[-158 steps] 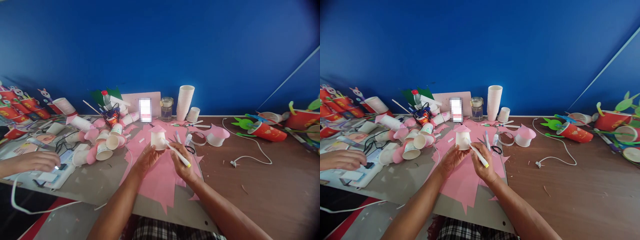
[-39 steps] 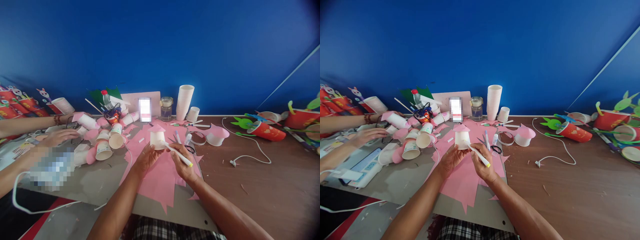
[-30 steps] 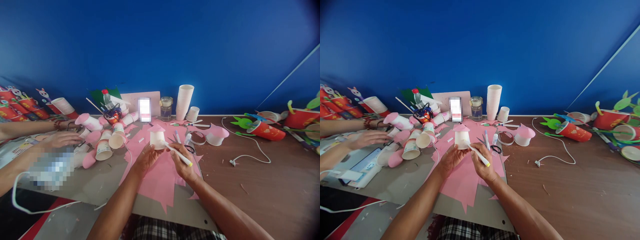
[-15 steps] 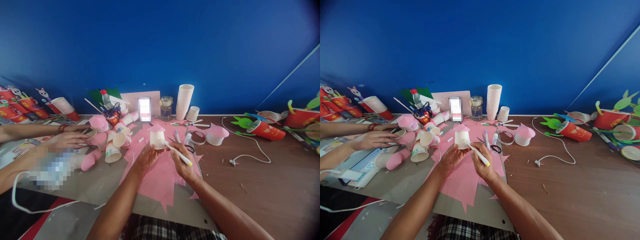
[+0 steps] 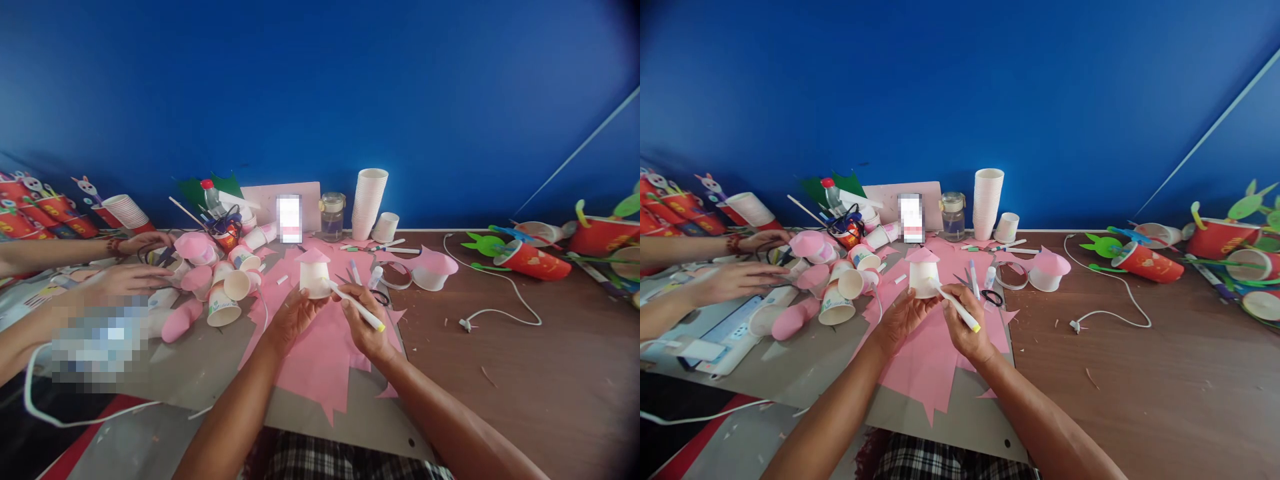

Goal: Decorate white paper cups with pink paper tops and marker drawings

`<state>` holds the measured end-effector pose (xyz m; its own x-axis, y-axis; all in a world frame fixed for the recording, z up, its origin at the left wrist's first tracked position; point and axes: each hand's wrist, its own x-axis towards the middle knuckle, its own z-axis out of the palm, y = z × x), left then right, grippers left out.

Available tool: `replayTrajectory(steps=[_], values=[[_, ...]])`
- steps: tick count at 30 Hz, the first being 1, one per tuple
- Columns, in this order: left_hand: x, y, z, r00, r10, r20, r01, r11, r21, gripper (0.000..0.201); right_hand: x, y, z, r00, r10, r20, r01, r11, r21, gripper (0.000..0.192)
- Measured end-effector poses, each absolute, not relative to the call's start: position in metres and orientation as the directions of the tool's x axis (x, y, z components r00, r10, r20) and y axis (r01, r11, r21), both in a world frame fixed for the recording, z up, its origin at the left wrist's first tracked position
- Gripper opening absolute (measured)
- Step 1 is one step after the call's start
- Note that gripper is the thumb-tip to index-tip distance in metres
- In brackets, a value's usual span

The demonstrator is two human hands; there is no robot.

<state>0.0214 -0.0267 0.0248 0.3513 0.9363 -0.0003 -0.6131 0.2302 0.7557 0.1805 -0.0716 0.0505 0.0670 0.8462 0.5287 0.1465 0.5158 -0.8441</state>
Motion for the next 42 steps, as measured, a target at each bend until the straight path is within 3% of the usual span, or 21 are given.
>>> replayTrajectory(steps=[13, 21, 31, 42], values=[[0.0236, -0.025, 0.0225, 0.355, 0.935, 0.006, -0.65, 0.243, 0.72, 0.046, 0.1808, -0.0697, 0.0483, 0.059, 0.827, 0.559, 0.185, 0.542, -0.82, 0.017], [0.0225, -0.023, 0.0202, 0.358, 0.934, -0.003, -0.643, 0.249, 0.724, 0.039, 0.1813, -0.0711, 0.0465, 0.058, 0.831, 0.554, 0.175, 0.538, -0.825, 0.015], [0.0231, -0.0254, 0.025, 0.373, 0.928, 0.013, -0.671, 0.261, 0.694, 0.04, 0.1803, -0.0708, 0.0481, 0.101, 0.838, 0.537, 0.109, 0.527, -0.843, 0.015], [0.023, -0.0251, 0.0243, 0.367, 0.93, -0.005, -0.664, 0.266, 0.699, 0.046, 0.1815, -0.0712, 0.0484, 0.078, 0.835, 0.545, 0.157, 0.529, -0.834, 0.016]])
